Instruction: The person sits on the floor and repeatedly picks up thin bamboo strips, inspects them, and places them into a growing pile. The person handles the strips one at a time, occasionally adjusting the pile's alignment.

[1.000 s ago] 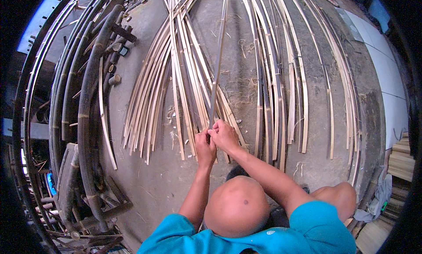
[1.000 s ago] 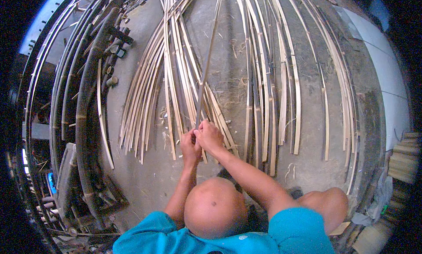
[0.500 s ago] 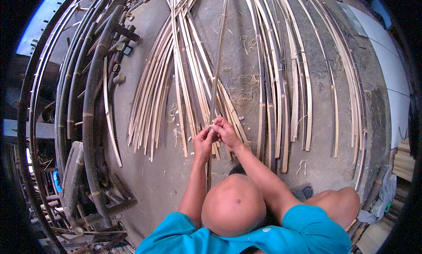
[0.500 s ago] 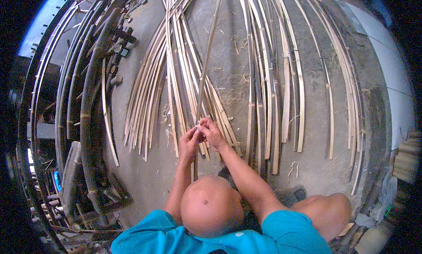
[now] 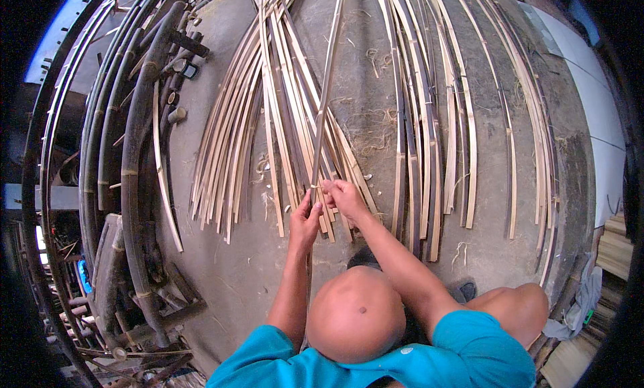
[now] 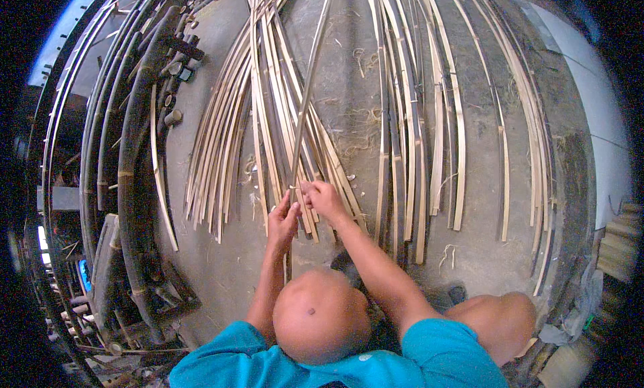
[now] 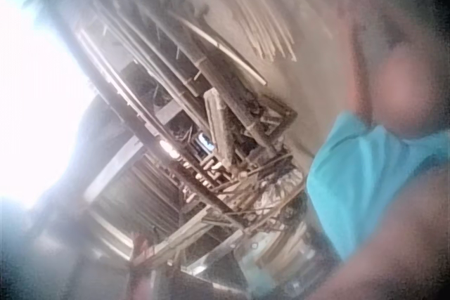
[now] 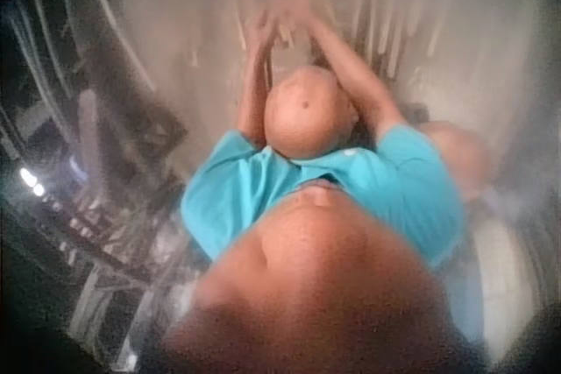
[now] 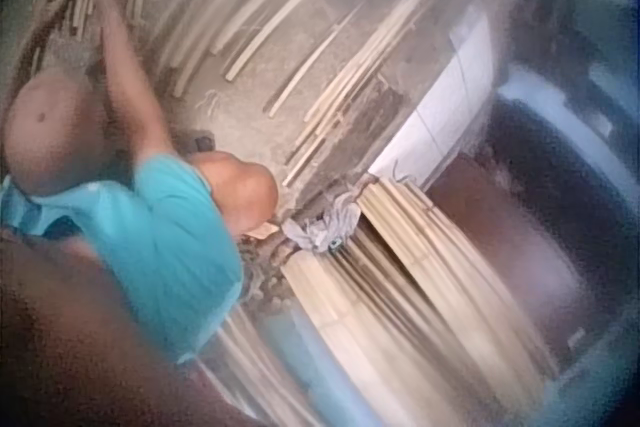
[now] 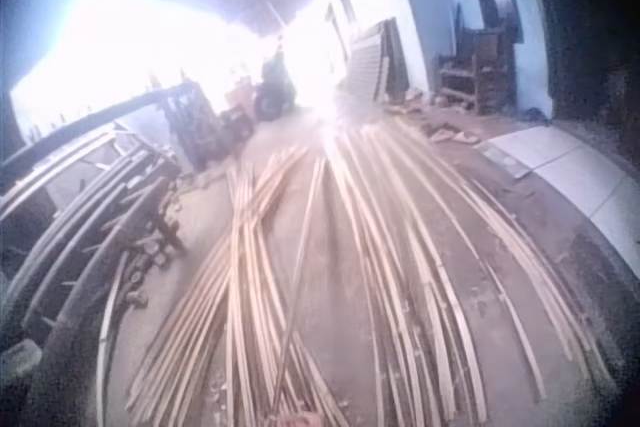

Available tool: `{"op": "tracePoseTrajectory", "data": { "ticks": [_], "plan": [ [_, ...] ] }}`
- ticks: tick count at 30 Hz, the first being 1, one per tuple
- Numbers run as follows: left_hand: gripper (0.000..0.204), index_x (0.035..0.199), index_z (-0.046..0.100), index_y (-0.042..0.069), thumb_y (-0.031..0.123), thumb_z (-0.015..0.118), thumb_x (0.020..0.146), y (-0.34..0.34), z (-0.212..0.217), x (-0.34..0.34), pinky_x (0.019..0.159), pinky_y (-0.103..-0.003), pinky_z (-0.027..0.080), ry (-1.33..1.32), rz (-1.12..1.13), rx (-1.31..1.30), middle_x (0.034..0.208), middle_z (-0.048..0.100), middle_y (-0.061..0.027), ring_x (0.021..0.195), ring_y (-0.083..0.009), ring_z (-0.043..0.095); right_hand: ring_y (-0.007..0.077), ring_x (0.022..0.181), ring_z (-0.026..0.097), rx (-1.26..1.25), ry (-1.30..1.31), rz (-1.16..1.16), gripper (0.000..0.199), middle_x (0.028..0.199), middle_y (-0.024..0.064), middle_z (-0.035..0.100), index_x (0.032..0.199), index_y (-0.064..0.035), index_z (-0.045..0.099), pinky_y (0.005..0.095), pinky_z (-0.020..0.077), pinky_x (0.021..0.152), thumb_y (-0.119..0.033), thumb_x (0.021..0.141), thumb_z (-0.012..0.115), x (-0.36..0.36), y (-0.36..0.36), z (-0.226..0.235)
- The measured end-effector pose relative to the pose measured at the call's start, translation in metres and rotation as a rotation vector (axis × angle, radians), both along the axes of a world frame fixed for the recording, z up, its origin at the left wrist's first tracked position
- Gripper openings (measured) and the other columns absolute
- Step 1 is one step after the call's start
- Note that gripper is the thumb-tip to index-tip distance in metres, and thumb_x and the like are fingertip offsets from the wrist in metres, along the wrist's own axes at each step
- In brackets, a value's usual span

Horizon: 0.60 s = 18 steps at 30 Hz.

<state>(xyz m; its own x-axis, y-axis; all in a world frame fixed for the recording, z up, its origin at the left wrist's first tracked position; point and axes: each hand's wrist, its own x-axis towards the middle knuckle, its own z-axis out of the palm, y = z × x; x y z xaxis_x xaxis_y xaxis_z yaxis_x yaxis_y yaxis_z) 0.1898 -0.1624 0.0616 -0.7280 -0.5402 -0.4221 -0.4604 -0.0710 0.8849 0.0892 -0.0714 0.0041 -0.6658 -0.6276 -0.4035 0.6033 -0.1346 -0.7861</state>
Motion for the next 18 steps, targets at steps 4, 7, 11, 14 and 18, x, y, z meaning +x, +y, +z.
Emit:
{"op": "tracePoseTrajectory", "data": {
  "ticks": [4, 7, 11, 14, 18],
  "plan": [
    [0.041, 0.135, 0.051, 0.004, 0.018, 0.055, 0.097, 0.004, 0.003, 0.002, 0.048, -0.02, 0.04, 0.043, -0.019, -0.004, 0.081, 0.063, -0.0019, 0.056, -0.004, 0.049, 0.0066, 0.051, 0.046, 0.08, 0.127, 0.025, 0.028, 0.067, -0.0006, 0.054, 0.088, -0.0054, 0.059, 0.0239, 0.0398, 0.049, -0.031, 0.099, 0.054, -0.013, 0.006, -0.006],
    [0.039, 0.134, 0.053, 0.004, 0.017, 0.055, 0.097, 0.007, 0.002, 0.002, 0.049, -0.022, 0.043, 0.022, 0.011, -0.017, 0.082, 0.063, -0.0029, 0.056, -0.0063, 0.051, 0.0058, 0.051, 0.043, 0.284, 0.424, 0.219, 0.027, 0.066, -0.0023, 0.05, 0.09, -0.0056, 0.06, 0.0238, 0.0367, 0.046, -0.03, 0.099, 0.053, -0.027, 0.006, 0.003],
    [0.039, 0.135, 0.054, 0.01, 0.019, 0.054, 0.098, 0.004, -0.001, 0.005, 0.045, -0.023, 0.042, -0.006, 0.026, 0.029, 0.073, 0.057, 0.001, 0.052, -0.0056, 0.048, 0.0088, 0.051, 0.043, 0.172, 0.145, 0.341, 0.027, 0.064, -0.0028, 0.05, 0.091, -0.0038, 0.063, 0.0277, 0.0363, 0.047, -0.029, 0.098, 0.055, -0.043, 0.008, 0.018],
    [0.04, 0.138, 0.052, 0.014, 0.021, 0.053, 0.098, 0.0, 0.001, 0.004, 0.044, -0.023, 0.04, -0.005, -0.018, -0.015, 0.071, 0.056, 0.0011, 0.051, -0.0057, 0.047, 0.0105, 0.051, 0.044, 0.073, 0.039, 0.511, 0.027, 0.062, -0.0019, 0.051, 0.088, -0.0034, 0.064, 0.0298, 0.0373, 0.047, -0.028, 0.096, 0.058, -0.043, 0.01, 0.011],
    [0.043, 0.141, 0.048, 0.015, 0.022, 0.053, 0.098, 0.008, -0.002, 0.019, 0.049, -0.022, 0.041, -0.004, -0.1, -0.007, 0.071, 0.054, 0.002, 0.055, -0.005, 0.047, 0.0073, 0.05, 0.04, 0.559, 0.6, 0.557, 0.026, 0.062, -0.0025, 0.049, 0.085, -0.0061, 0.063, 0.0261, 0.0357, 0.046, -0.029, 0.096, 0.058, -0.055, 0.013, 0.014]
  ]
}}
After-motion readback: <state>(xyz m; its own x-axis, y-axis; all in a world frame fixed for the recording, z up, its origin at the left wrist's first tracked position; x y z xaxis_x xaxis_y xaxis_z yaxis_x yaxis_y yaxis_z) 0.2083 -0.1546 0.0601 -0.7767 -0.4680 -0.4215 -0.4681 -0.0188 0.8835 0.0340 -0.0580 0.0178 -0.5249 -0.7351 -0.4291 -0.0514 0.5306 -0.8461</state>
